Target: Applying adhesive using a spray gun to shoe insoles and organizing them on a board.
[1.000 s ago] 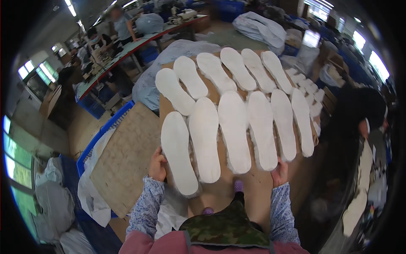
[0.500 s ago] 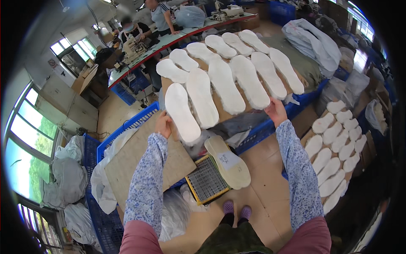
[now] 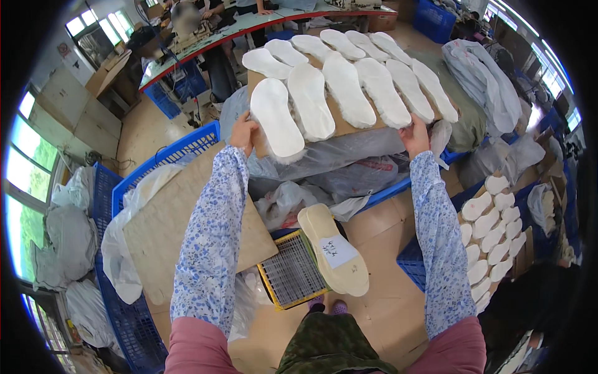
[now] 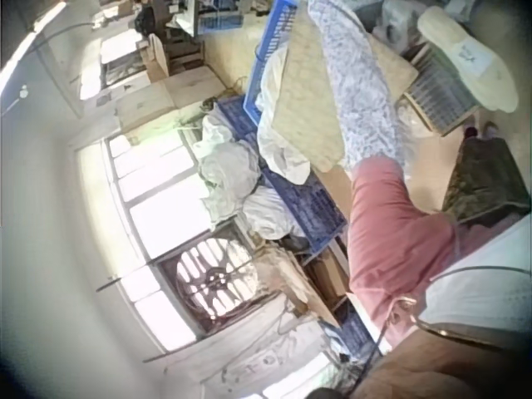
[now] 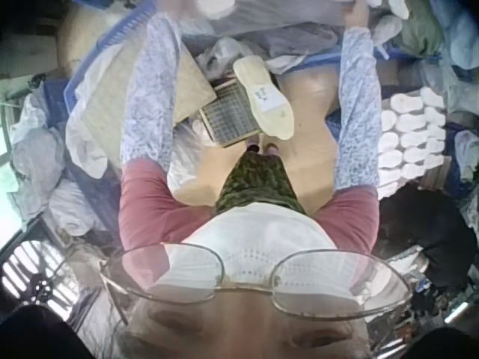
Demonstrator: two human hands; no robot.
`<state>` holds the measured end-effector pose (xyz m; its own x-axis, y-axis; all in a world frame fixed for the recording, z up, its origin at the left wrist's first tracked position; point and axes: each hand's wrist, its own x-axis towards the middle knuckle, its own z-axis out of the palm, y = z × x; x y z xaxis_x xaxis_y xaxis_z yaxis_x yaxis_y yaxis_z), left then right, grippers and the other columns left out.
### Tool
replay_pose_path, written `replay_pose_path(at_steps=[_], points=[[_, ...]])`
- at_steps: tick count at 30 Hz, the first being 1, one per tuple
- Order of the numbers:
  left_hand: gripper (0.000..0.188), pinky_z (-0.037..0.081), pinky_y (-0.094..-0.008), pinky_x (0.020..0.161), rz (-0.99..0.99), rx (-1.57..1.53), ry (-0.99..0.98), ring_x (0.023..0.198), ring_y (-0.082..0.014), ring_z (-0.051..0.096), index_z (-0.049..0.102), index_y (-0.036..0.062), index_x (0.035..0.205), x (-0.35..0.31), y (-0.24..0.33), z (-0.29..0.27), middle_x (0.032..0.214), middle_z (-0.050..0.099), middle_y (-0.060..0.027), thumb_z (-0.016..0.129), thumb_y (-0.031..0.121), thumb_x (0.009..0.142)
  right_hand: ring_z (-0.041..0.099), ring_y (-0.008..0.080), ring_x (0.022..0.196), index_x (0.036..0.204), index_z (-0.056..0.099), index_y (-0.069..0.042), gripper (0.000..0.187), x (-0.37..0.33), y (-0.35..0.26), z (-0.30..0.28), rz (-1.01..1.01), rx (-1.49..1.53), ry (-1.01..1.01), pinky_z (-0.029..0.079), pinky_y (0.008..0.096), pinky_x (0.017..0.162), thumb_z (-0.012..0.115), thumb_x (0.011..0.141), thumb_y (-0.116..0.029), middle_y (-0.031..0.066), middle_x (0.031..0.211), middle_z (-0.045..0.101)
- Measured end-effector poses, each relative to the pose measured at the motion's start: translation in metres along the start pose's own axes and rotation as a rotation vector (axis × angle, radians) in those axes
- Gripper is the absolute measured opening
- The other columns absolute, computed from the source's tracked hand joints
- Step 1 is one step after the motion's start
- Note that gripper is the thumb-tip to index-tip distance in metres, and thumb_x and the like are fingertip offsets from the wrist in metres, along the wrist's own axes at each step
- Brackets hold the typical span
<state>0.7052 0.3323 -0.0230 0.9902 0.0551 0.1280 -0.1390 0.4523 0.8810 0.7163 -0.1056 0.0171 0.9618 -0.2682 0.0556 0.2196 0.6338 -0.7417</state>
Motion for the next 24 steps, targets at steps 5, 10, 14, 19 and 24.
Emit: replay_pose_path(at_steps=[5,10,14,19,24], points=[[0.063,0.043,-0.0403,0.097,-0.063,-0.080,0.161,0.113,-0.0281,0.053,0.024,0.0038,0.145,-0.076,-0.026,-0.019,0.131,0.049,-0.0179,0.046,0.028,0.091,0.061,0.0204,0.093,0.106,0.055,-0.004,0.023,-0.020,0.002,0.001,-0.036,-0.009,-0.026,0.049,0.0335,0.078,0.053,0.089,-0.018,0.0057,0.103,0.062],[0.059,0.043,-0.0408,0.096,-0.165,-0.133,0.222,0.111,-0.0277,0.054,0.032,0.0058,0.141,-0.212,-0.103,-0.102,0.131,0.050,-0.0157,0.044,0.039,0.094,0.058,0.0223,0.098,0.107,0.054,-0.003,0.024,-0.021,0.010,-0.013,0.061,0.068,-0.143,0.048,0.0379,0.085,0.054,0.089,-0.020,0.0067,0.108,0.058],[0.055,0.046,-0.0404,0.092,-0.336,-0.103,0.571,0.105,-0.0291,0.055,0.036,0.0045,0.138,-0.331,-0.141,-0.154,0.126,0.052,-0.0165,0.046,0.032,0.092,0.057,0.0249,0.098,0.103,0.055,-0.003,0.021,-0.018,0.010,-0.023,0.073,0.127,-0.210,0.049,0.0380,0.084,0.054,0.088,-0.017,0.0090,0.104,0.059],[0.051,0.050,-0.0397,0.086,-0.370,-0.288,0.981,0.097,-0.0286,0.058,0.039,0.0035,0.135,-0.482,-0.153,-0.167,0.116,0.055,-0.0158,0.051,0.014,0.087,0.053,0.0239,0.115,0.130,0.047,0.000,0.046,-0.058,0.037,-0.054,0.183,0.177,-0.246,0.048,0.0337,0.089,0.048,0.089,-0.020,0.0128,0.127,0.055],[0.029,0.051,-0.0394,0.083,-0.310,-0.448,1.196,0.091,-0.0266,0.060,0.052,0.0009,0.113,-0.596,-0.160,-0.128,0.098,0.061,-0.0116,0.053,0.017,0.089,0.055,0.0251,0.115,0.132,0.045,-0.001,0.046,-0.182,0.161,-0.054,0.823,0.141,-0.411,0.047,0.0348,0.093,0.044,0.093,-0.024,0.0151,0.131,0.053]])
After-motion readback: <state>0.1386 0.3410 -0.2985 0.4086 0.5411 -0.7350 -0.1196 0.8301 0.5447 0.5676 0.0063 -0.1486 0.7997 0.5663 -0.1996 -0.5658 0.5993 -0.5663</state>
